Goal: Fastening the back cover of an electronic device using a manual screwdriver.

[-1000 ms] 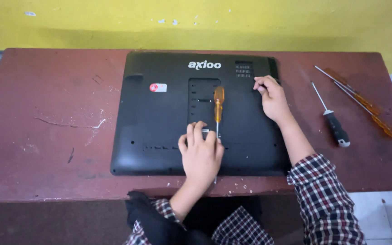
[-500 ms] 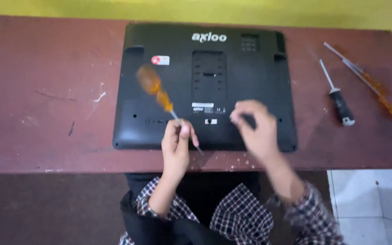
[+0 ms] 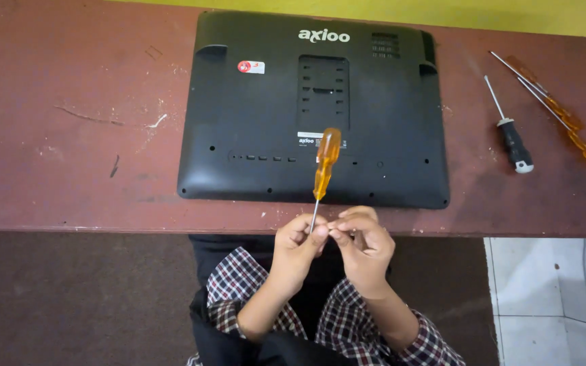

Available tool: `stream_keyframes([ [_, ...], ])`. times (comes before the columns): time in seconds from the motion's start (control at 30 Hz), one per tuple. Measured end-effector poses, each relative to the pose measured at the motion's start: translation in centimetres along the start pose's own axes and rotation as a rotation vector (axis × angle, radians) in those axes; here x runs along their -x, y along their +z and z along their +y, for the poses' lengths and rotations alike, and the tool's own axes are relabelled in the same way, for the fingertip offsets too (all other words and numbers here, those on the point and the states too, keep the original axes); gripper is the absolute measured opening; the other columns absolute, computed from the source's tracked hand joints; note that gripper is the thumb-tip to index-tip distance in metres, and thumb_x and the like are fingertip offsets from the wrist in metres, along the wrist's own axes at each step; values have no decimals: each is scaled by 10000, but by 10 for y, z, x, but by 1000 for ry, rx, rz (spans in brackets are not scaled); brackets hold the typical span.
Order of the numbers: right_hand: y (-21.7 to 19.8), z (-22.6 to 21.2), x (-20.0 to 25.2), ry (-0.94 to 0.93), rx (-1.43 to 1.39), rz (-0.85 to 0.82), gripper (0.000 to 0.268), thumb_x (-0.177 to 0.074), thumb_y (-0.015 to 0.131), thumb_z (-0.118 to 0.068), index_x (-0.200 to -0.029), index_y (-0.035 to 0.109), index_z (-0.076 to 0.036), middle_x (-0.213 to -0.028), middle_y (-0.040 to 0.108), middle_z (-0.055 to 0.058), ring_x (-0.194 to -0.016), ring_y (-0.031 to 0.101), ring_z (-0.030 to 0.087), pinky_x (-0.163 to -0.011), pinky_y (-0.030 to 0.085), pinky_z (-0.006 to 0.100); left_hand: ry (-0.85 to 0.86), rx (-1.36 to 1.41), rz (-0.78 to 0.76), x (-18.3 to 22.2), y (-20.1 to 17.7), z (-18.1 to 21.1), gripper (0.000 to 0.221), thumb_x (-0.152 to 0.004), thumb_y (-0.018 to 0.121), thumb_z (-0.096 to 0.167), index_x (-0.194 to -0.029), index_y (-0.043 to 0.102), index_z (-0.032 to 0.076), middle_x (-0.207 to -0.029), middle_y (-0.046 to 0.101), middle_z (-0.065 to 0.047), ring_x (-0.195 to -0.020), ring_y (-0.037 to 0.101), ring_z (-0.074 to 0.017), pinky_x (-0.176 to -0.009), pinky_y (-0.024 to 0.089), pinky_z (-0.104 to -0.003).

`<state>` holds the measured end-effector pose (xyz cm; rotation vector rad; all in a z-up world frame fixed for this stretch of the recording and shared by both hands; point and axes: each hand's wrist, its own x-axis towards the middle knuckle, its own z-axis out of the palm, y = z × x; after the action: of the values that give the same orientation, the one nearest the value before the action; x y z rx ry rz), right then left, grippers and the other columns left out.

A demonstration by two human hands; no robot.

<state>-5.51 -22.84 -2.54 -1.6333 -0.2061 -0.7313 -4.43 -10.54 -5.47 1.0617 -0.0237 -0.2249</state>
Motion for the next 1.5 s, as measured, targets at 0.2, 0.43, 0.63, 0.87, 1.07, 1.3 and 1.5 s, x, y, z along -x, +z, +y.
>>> stream_keyframes([
  [0.2,-10,-9,-13,-106,180,5,109,-827,827,-1,-867,728,-21,-837,757,100,-893,639,260,-780,567,309,-36,9,-69,-11,14,14,95,-985,672,77,-942,705,-2,-536,497,-13,-496,416,-50,-470,342,-182],
  [0.43,-27,-4,-28,403,-220,-160,505,-1071,522,-377,-1243,700,64,-844,589,60,-692,525,102,-561,480,242,63,-337,-284,-9,18,35,72,-966,714,125,-937,710,59,-622,585,-21,-611,490,-100,-577,433,-264],
  [0.63,-54,-13,-41,310,-235,-50,237,-960,570,74,-762,686,14,-772,556,146,-645,544,208,-536,497,252,98,-578,-491,-7,7,58,75,-904,712,51,-937,684,-11,-692,694,-214,-615,682,-379,-623,546,-440],
  [0.87,-83,-50,-55,-58,-11,244,244,-1172,445,-205,-993,582,-111,-936,572,40,-825,580,141,-545,574,216,-88,22,-74,-24,-19,65,123,-974,666,175,-902,688,77,-615,620,-9,-538,583,-108,-604,509,-263],
  [1.07,-57,-51,-39,-67,-97,161,398,-1134,430,-351,-922,600,-60,-844,556,87,-740,601,179,-494,643,261,-41,69,-102,-15,-15,64,86,-981,664,114,-1010,714,49,-595,636,-45,-518,609,-140,-578,551,-276],
  [1.3,-59,-51,-34,24,-140,133,497,-1133,391,-478,-860,596,-117,-858,566,35,-563,649,187,-522,598,226,-29,108,-124,-10,-11,68,93,-1008,642,135,-1017,697,60,-608,610,-29,-531,592,-132,-566,542,-265],
  [1.5,-61,-43,-28,-25,-121,115,485,-1146,360,-438,-891,600,-102,-864,540,65,-551,616,207,-478,622,254,-40,130,-131,-9,-11,66,98,-1015,647,149,-1024,700,68,-615,608,-28,-533,596,-136,-574,541,-265],
])
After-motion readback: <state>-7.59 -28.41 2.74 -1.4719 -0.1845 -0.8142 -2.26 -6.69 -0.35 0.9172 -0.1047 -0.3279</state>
